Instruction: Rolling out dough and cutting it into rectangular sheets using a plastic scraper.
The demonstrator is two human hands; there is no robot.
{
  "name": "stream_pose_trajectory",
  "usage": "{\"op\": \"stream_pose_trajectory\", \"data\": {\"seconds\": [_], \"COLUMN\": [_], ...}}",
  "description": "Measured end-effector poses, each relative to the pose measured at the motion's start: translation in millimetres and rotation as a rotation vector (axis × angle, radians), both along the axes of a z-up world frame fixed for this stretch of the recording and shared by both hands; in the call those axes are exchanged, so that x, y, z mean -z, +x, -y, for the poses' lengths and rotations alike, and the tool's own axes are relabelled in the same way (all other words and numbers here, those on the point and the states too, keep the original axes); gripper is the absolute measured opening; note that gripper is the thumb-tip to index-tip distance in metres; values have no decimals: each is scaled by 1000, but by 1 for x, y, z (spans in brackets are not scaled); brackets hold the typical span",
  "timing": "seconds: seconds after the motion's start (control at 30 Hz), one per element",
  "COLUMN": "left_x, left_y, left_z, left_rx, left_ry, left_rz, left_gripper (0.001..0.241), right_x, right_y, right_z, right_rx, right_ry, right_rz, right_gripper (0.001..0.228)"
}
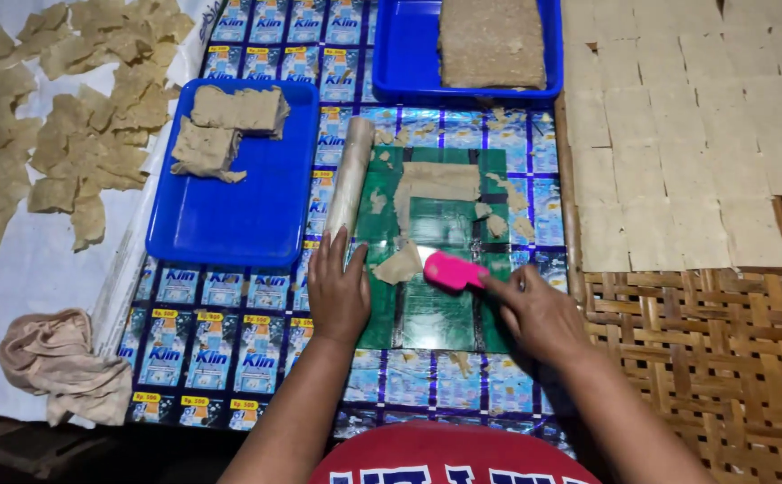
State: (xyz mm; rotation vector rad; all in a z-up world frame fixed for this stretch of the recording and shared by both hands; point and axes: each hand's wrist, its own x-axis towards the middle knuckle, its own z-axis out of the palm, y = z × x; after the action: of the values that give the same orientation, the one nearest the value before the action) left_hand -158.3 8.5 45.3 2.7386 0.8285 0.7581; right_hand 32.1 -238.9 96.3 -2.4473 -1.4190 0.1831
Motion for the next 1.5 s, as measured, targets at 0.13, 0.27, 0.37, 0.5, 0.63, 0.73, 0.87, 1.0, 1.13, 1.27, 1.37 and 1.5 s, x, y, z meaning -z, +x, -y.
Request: {"op": "stream_pose_trajectory", "data": {"seconds": [0.13,0.27,0.37,0.5,0.63,0.73,0.87,1.0,1.13,1.27,1.37,1.5], "left_x": [8,14,12,12,12,12,10,8,7,9,7,-2], "left_y": [-11,-14,-17,-17,-18,-18,-18,-17,-16,-16,-15,-14], "left_z": [-18,-26,-26,-27,-28,-28,-28,-28,-28,-27,-26,-25], "left_rx": [6,-8,-17,-7,1,6,19,16,16,23,22,39], "left_ry": [20,-2,-40,-60,-88,-108,-124,-123,-120,-107,-92,-103], "left_rz": [47,103,117,99,86,77,75,88,94,107,105,83], "left_gripper": [43,43,42,45,47,47,46,46,46,45,44,44], "right_x": [16,30,38,62,65,36,42,57,82,83,81,102], "right_y": [-21,-26,-26,-3,26,31,22,-22,-50,-44,-23,3], "right_z": [-22,-63,-93,-118,-126,-123,-90,-47,-26,-51,-79,-86], "right_rx": [-109,-87,-25,107,267,427,462,583,859,869,822,654], "right_ry": [12,58,95,148,218,68,111,428,558,580,590,209], "right_rz": [18,71,88,77,-121,-342,-424,-707,-989,-1038,-1071,-487], "right_gripper": [40,43,44,36,28,26,22,21,27,28,32,32]}}
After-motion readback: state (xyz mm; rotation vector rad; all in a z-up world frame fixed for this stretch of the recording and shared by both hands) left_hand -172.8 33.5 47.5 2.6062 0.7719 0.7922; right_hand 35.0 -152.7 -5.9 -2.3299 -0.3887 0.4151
